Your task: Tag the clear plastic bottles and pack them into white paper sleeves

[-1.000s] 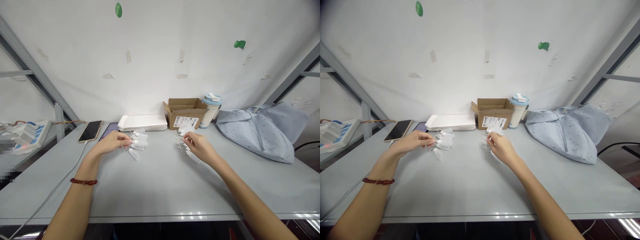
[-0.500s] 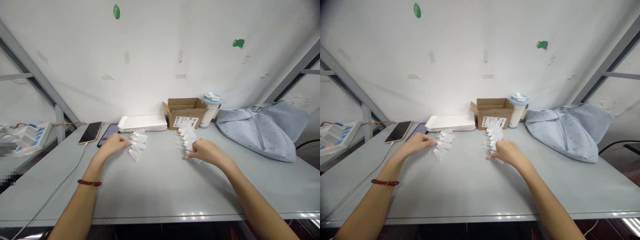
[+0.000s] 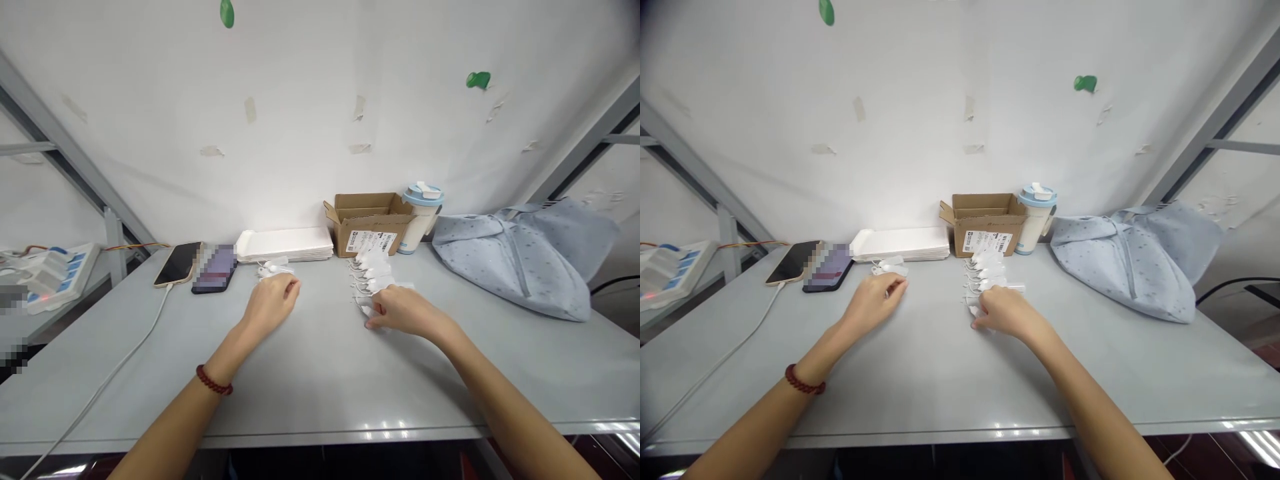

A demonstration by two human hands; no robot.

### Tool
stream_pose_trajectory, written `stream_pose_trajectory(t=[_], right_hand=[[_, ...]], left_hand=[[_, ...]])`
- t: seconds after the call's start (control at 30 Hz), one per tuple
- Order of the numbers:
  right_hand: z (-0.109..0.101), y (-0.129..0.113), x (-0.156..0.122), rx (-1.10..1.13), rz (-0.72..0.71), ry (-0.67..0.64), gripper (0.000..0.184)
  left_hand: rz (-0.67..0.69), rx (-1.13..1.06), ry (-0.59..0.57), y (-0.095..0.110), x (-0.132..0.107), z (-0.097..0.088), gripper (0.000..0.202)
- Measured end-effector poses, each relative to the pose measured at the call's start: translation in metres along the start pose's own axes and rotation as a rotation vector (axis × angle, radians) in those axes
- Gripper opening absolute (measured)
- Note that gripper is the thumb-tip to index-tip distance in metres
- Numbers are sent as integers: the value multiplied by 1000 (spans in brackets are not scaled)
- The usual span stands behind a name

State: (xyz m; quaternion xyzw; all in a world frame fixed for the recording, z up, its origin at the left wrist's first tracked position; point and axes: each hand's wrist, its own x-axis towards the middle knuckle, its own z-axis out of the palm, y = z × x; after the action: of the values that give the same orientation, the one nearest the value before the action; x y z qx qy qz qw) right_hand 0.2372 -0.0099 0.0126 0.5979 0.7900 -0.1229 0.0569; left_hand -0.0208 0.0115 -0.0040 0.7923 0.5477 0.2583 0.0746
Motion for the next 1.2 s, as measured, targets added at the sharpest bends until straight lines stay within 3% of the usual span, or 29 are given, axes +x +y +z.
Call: stream_pose_trajectory(t=[0.17, 0.4, 0.6, 0.73, 1.03, 1.2], right_hand=[[7, -5, 2, 106, -146, 102, 27], [11, -26, 1, 338, -381, 211, 22], [18, -33, 1, 367, -405, 270, 20], [20, -33, 3, 355, -408, 309, 21], [22, -34, 1, 385, -418, 329, 17], [21, -36, 0, 404, -420, 377, 19]], left_hand=[[69, -49, -99, 7, -4, 7, 28], [-18, -365, -213, 14, -4, 5, 25], [-77, -627, -347, 15, -5, 5, 33], [-109, -723, -356, 17, -4, 2, 42], [-149, -757, -336, 16, -2, -1, 29], [-141, -767, -392, 20, -3, -4, 29]])
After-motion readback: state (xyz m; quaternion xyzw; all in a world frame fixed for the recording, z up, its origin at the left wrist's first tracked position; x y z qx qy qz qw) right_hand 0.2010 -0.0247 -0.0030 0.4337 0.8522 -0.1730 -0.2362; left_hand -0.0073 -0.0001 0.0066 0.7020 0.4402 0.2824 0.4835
